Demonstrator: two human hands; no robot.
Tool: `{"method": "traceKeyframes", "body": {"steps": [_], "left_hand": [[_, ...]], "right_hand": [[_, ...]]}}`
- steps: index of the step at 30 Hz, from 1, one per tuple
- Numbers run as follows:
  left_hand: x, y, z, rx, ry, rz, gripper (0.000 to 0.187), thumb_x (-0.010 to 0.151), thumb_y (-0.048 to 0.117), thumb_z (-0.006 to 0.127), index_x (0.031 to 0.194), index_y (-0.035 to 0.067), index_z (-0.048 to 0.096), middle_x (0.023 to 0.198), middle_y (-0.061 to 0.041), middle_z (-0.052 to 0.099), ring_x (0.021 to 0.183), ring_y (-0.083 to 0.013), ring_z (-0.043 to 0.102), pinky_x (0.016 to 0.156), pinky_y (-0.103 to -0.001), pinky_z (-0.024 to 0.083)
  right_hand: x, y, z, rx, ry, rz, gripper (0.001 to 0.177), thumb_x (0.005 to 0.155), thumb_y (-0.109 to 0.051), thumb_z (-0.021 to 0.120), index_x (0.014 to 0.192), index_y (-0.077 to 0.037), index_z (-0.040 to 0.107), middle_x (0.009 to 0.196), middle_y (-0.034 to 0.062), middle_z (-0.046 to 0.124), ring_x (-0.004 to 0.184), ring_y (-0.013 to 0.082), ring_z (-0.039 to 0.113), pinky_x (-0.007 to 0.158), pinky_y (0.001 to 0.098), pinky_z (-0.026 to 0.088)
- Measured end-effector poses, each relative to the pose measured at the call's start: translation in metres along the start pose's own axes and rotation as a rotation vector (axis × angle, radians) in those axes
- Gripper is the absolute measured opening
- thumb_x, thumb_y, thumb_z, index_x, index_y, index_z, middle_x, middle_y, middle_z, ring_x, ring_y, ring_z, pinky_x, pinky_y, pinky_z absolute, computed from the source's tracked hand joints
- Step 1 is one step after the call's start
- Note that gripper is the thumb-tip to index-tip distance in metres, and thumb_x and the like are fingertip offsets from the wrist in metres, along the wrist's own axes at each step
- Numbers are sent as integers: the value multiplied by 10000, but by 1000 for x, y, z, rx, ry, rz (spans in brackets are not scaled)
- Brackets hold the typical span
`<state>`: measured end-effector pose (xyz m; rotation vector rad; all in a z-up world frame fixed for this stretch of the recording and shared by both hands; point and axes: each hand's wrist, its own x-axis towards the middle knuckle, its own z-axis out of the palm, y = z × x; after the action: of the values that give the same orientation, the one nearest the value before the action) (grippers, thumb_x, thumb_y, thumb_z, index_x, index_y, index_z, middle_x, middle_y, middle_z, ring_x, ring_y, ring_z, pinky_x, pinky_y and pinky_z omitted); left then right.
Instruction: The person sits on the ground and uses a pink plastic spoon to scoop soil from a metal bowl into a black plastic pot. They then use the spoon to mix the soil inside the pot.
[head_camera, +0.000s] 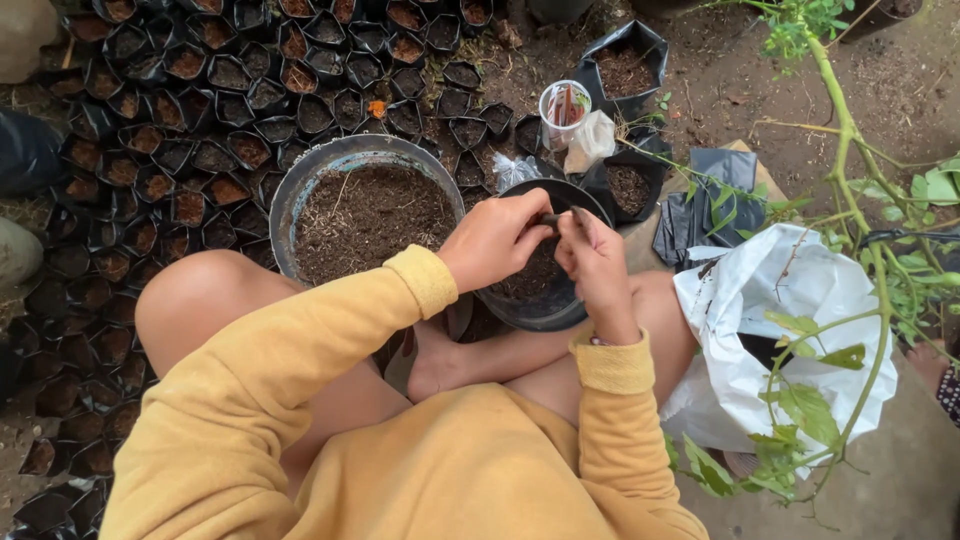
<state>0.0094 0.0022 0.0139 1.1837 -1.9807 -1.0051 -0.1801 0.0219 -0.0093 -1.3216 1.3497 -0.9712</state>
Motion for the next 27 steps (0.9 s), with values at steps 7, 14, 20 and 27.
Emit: {"method": "traceKeyframes", "body": {"steps": [7, 14, 20, 27], "left_hand": [[-3, 2, -7, -100, 47, 161, 174, 924, 17, 680, 1086, 72, 647, 893, -112, 687, 831, -296, 729, 695, -351, 614], [-3, 10, -11, -589, 0, -32, 425, 824, -19, 792, 1221, -1, 644, 940, -149, 692, 819, -202, 737, 733, -298, 638], [-2, 5, -4, -827, -5, -223, 326, 876, -26, 746, 1187, -47, 650, 926, -179, 707, 832, -223, 763, 754, -306, 659], [5, -9, 7, -986, -26, -301, 295, 879, -67, 716, 1163, -103, 647, 898, -216, 687, 780, -240, 765, 685, -311, 679]], "right_hand": [[-6, 0, -7, 450, -58, 120, 201, 1049, -155, 580, 1115, 21, 651, 540, 36, 446, 386, 18, 281, 360, 158, 255], [-7, -6, -8, 540, 67, 50, 195, 954, -31, 696, 1114, 77, 673, 548, 17, 419, 451, 16, 306, 397, 147, 272], [-7, -4, -9, 496, 120, 20, 144, 956, -28, 706, 1054, 76, 681, 526, 13, 390, 451, 35, 291, 410, 160, 257], [-3, -14, -12, 511, 135, 68, 118, 959, -31, 682, 994, 82, 690, 480, 18, 387, 396, 38, 293, 366, 174, 295]]}}
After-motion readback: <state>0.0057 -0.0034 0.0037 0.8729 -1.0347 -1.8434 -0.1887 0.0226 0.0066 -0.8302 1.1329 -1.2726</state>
